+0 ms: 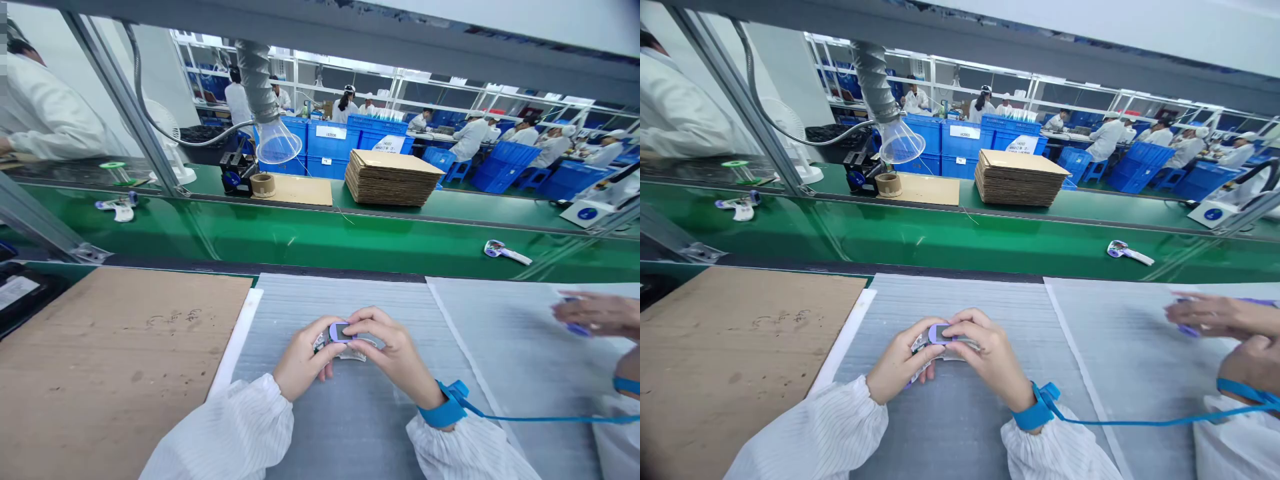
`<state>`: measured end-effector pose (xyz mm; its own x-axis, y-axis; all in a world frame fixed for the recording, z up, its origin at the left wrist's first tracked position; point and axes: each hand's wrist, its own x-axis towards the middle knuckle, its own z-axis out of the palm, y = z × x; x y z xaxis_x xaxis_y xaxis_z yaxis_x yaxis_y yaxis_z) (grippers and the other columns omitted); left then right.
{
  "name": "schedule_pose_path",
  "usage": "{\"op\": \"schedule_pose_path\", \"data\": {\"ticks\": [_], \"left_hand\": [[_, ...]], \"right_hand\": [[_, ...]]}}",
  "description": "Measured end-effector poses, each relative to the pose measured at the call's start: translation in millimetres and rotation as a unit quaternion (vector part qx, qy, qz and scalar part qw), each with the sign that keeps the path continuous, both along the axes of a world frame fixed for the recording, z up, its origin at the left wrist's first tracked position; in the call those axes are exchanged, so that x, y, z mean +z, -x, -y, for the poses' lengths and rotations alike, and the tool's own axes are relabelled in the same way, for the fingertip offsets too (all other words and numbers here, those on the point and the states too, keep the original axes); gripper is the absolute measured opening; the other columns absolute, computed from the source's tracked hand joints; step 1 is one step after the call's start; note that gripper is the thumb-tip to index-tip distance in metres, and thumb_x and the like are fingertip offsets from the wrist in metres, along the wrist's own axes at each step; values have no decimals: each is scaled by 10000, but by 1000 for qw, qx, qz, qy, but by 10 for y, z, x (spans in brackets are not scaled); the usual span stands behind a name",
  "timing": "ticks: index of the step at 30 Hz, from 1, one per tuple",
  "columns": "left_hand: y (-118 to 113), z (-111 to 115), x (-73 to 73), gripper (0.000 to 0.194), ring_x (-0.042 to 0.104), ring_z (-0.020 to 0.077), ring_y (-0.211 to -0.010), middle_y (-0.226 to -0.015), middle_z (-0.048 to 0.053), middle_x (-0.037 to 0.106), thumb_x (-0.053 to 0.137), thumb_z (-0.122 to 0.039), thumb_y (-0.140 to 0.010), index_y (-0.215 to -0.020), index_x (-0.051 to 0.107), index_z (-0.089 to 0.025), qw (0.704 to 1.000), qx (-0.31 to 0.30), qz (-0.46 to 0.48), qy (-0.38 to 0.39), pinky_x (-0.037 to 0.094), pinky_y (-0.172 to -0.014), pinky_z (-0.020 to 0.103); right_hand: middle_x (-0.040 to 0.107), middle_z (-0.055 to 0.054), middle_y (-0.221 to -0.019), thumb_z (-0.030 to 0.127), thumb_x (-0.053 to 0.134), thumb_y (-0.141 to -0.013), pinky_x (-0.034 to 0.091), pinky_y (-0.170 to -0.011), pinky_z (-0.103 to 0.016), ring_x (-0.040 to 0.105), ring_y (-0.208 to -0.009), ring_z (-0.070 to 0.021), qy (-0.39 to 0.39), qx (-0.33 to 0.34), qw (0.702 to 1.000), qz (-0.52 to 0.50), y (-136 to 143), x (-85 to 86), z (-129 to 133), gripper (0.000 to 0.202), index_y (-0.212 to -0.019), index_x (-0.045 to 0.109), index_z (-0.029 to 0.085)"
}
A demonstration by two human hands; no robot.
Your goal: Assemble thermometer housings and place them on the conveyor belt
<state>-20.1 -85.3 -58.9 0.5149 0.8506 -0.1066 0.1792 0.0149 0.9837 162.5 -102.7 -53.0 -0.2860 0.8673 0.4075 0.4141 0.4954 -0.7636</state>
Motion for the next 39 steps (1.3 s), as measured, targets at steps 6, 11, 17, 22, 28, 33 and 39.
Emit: {"op": "schedule_pose_path", "data": {"ticks": [6,11,17,22,28,33,39], "left_hand": [[-14,51,55,292,494,67,-469,-962,49,582,532,-372,-819,-1067,569,-224,998,-7,-14,-61,422,-431,188],[-26,79,111,291,525,104,-559,-968,48,572,525,-387,-822,-1067,580,-239,994,-26,-40,-94,429,-474,194],[-34,92,135,284,570,182,-762,-952,54,583,524,-379,-820,-1058,596,-241,993,-17,-41,-112,455,-556,218],[-41,99,130,278,568,164,-719,-958,54,568,521,-373,-821,-1052,587,-234,994,-15,-41,-99,453,-498,200],[-58,93,53,258,542,94,-548,-971,34,556,510,-378,-832,-1035,557,-226,995,49,-27,-82,444,-415,186],[-54,86,11,250,535,89,-512,-960,29,556,509,-371,-836,-1043,542,-233,992,85,-17,-94,427,-409,199],[-42,82,5,251,553,204,-935,-1004,53,544,535,-230,-824,-1074,548,-242,958,147,-53,-239,459,-803,298]], "right_hand": [[577,-42,-832,237,539,-858,448,-725,-329,546,-819,-191,-5,-40,999,-31,30,89,16,34,-880,547,214],[551,-28,-791,206,493,-882,425,-712,-311,518,-782,-176,-3,-29,999,-18,42,129,34,58,-840,533,206],[543,-29,-793,167,447,-897,409,-708,-312,491,-785,-179,-24,-16,999,32,41,167,39,87,-853,510,208],[524,-34,-785,141,393,-902,405,-677,-304,479,-755,-177,-39,-20,996,83,75,160,50,107,-865,474,201],[529,-40,-811,124,399,-892,392,-670,-307,475,-741,-178,-48,-9,995,83,116,93,77,94,-883,443,206],[519,-39,-815,113,389,-895,388,-680,-314,461,-749,-176,-41,-2,997,65,168,92,89,107,-863,437,204],[495,-30,-856,181,487,-856,402,-696,-308,470,-787,-173,-14,-70,997,-34,270,25,81,72,-903,441,212]]}}
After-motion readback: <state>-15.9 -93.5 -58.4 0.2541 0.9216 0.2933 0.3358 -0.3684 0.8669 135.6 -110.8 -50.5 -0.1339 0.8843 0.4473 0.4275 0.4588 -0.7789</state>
